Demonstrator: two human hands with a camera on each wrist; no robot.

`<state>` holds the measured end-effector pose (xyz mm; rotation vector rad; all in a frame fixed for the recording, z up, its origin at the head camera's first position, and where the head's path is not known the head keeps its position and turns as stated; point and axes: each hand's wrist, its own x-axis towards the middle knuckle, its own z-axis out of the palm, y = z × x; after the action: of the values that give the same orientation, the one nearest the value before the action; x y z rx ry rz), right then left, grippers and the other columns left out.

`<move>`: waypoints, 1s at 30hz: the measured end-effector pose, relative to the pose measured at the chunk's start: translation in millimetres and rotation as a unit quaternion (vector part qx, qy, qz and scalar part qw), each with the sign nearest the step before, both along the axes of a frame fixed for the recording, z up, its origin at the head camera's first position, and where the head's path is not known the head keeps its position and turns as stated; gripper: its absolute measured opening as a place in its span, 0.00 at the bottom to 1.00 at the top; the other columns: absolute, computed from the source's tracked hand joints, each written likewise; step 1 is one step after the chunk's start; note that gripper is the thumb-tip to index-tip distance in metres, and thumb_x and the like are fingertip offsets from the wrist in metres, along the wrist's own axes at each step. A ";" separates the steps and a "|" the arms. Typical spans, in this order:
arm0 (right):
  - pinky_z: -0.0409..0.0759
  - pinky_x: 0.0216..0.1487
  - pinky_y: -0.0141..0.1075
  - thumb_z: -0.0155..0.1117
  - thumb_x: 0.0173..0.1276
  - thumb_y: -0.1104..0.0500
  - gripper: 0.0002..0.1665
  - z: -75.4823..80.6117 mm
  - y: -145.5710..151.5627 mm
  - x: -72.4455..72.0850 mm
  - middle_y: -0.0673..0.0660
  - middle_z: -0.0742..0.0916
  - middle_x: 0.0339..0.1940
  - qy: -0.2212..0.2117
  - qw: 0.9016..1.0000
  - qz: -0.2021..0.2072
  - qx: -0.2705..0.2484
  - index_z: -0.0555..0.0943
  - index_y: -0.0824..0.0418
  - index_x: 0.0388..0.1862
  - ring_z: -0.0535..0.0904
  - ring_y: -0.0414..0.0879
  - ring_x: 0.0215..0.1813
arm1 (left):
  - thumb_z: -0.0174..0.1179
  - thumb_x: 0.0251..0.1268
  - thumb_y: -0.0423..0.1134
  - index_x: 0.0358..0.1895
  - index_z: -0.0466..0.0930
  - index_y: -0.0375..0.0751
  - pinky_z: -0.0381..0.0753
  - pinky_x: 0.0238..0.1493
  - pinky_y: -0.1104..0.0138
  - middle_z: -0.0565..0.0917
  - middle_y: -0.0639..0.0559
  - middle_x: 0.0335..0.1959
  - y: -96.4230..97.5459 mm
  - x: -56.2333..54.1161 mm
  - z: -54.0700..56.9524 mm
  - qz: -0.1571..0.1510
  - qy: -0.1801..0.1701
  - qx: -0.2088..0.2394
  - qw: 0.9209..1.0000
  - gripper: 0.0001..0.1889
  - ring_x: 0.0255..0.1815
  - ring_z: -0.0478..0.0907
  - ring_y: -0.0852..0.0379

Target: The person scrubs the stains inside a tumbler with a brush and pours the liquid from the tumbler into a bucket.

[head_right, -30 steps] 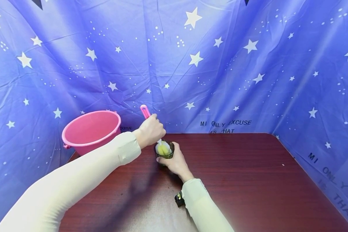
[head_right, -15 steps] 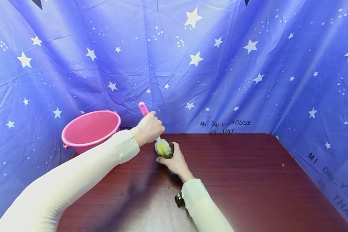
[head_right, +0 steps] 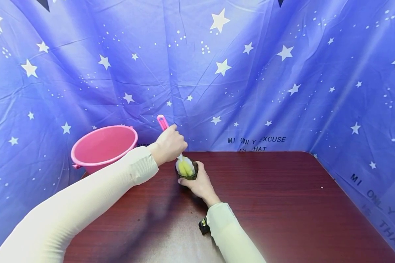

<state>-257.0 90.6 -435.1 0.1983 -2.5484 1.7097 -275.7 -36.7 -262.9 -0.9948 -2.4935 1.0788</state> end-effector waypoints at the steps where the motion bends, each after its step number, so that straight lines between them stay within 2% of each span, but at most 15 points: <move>1: 0.67 0.57 0.44 0.79 0.46 0.53 0.51 0.0 -0.2 0.0 0.56 0.78 0.53 0.000 1.000 0.000 0.000 0.61 0.55 0.66 0.73 0.50 0.53 | 0.57 0.61 0.41 0.40 0.84 0.57 0.66 0.50 0.59 0.85 0.58 0.37 -0.1 0.1 0.0 -0.001 0.001 0.002 1.000 0.09 0.35 0.80 0.55; 10: 0.67 0.58 0.44 0.79 0.46 0.54 0.50 2.2 -1.5 0.3 0.56 0.78 0.54 0.000 1.000 0.001 -0.002 0.61 0.55 0.65 0.73 0.50 0.54 | 0.57 0.62 0.41 0.39 0.85 0.57 0.66 0.44 0.61 0.86 0.58 0.35 1.1 3.2 3.5 -0.005 0.013 0.011 1.000 0.08 0.32 0.80 0.56; 20: 0.67 0.58 0.44 0.79 0.46 0.54 0.50 2.5 -2.7 0.6 0.56 0.78 0.53 0.002 1.000 0.006 -0.002 0.61 0.56 0.66 0.73 0.50 0.54 | 0.57 0.62 0.41 0.40 0.85 0.56 0.66 0.45 0.61 0.85 0.57 0.35 -0.7 6.0 7.9 0.009 0.007 0.002 1.000 0.08 0.32 0.79 0.56; 30: 0.66 0.60 0.45 0.79 0.47 0.53 0.51 -0.9 0.1 0.6 0.57 0.77 0.55 0.005 1.000 0.003 0.002 0.61 0.55 0.66 0.72 0.50 0.56 | 0.57 0.62 0.41 0.39 0.85 0.57 0.67 0.44 0.61 0.86 0.57 0.35 -1.3 8.3 11.0 0.002 0.011 0.010 1.000 0.08 0.33 0.80 0.56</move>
<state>-256.4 90.7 -436.0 0.2133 -2.5459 1.7024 -267.4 -38.0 -251.8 -0.9666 -2.4852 1.0581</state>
